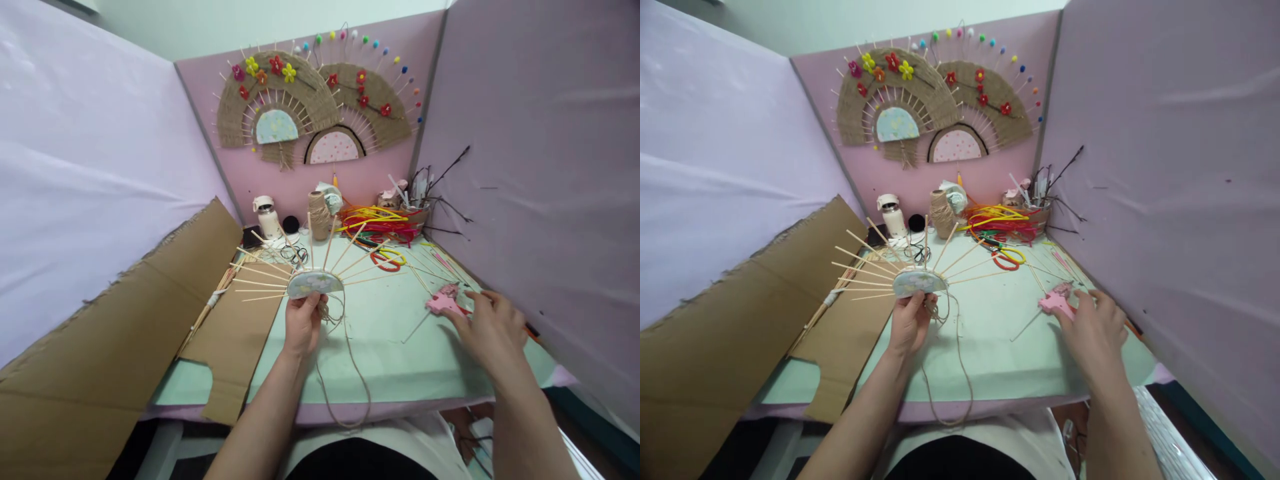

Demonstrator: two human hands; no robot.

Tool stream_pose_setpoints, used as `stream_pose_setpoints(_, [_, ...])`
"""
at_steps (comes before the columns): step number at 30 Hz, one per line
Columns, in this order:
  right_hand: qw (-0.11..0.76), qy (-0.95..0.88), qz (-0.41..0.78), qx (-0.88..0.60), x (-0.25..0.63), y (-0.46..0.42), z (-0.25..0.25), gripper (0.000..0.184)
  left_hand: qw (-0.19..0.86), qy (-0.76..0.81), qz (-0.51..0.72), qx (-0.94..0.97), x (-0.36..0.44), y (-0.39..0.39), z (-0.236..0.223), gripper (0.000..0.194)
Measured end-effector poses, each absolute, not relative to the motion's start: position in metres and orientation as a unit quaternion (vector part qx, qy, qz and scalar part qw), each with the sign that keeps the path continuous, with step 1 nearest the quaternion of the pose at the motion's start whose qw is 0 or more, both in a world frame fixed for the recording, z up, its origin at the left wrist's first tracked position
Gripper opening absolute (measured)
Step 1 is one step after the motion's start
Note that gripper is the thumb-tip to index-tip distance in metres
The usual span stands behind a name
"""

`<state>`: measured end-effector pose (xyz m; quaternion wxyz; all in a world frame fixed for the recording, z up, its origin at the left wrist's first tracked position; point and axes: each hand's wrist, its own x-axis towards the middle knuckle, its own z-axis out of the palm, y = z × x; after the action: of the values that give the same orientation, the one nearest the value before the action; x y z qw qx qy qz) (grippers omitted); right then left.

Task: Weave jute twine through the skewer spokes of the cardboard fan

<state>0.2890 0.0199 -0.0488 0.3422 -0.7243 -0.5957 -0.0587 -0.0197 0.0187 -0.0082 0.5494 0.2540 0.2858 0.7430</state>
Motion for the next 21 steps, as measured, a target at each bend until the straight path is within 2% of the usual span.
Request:
stream_pose_setpoints(2, [0.45, -0.615, 0.01, -0.647, 0.263, 0.012, -0.029, 0.041, 0.525, 0.301, 0.753, 0.259, -0.018, 0.018, -0.007, 0.035])
stream_pose_setpoints(4, [0.522, -0.618, 0.175, -0.562, 0.224, 0.004, -0.014, 0.036, 0.505, 0.317, 0.759, 0.262, -0.017, 0.017, -0.005, 0.034])
stream_pose_setpoints(7, [0.571, -0.573, 0.4, -0.43, 0.158, -0.003, -0.005, 0.031, 0.477, 0.339, 0.768, 0.258, -0.015, 0.016, -0.004, 0.034])
stream_pose_setpoints(11, [0.617, -0.466, 0.502, -0.388, 0.1, -0.001, -0.005, 0.037, 0.456, 0.342, 0.78, 0.257, -0.014, 0.016, -0.002, 0.034])
stream_pose_setpoints(15, [0.621, -0.425, 0.547, -0.367, 0.092, 0.002, -0.002, 0.035, 0.447, 0.347, 0.784, 0.255, -0.014, 0.016, 0.0, 0.034])
stream_pose_setpoints(21, [0.62, -0.538, 0.38, -0.426, 0.105, -0.003, -0.001, 0.022, 0.459, 0.341, 0.78, 0.254, -0.015, 0.016, -0.001, 0.032])
